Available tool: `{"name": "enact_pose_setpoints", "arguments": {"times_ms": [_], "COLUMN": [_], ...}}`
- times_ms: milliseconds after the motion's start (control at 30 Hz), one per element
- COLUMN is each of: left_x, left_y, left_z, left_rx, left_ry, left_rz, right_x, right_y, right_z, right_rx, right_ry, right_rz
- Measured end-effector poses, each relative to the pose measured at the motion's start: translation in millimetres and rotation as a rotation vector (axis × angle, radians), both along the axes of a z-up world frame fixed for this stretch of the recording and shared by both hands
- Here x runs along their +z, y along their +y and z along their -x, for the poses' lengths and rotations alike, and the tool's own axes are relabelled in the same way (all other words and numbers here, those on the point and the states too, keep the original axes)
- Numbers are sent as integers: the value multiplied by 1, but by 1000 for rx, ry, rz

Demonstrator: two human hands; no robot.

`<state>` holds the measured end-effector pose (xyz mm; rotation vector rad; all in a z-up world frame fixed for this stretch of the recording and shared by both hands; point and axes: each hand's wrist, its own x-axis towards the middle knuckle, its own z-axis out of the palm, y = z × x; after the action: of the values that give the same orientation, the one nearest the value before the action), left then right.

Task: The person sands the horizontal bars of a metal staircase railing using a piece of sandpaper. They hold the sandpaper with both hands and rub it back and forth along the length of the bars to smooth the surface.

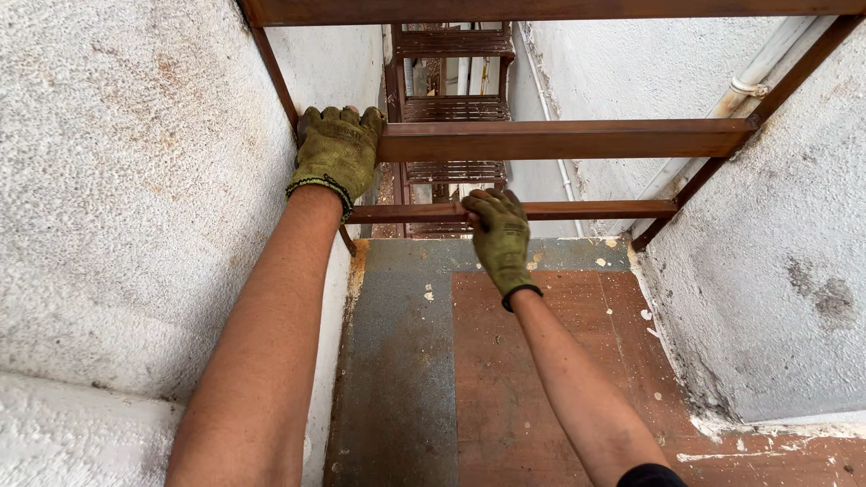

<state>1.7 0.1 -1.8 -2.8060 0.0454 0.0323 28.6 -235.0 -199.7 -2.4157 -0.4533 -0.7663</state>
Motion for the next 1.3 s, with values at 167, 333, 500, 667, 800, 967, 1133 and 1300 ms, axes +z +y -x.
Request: {"name": "enact_pose_setpoints", "arguments": {"times_ms": [167, 333, 500, 667, 800, 967, 1133, 1300], "left_x": [1, 4, 7, 2, -6, -66, -102, -114], "left_y": [-2, -3, -2, -7, -35, -88, -102, -67], "left_z": [1, -2, 1, 7, 36, 131, 163, 114], "left_rx": [-4, 30, 34, 63, 153, 151, 429, 199], "left_ry": [-8, 40, 33, -16, -158, -390, -87, -516], "left_rz": [-23, -45, -35, -4, 91, 680, 1043, 933], "right_x": [-6, 2, 31, 25, 25, 17, 28, 35], "right_y": [-4, 101, 178, 134, 81, 78, 142, 132], "right_z": [3, 20, 36, 29, 28, 38, 46, 41], "right_rx": [-238, -24, 76, 161, 80, -21, 164, 218], "right_ry": [-52, -19, 222, 91, 85, 1, 54, -52], "right_rz": [-4, 2, 344, 171, 191, 269, 268, 220]}}
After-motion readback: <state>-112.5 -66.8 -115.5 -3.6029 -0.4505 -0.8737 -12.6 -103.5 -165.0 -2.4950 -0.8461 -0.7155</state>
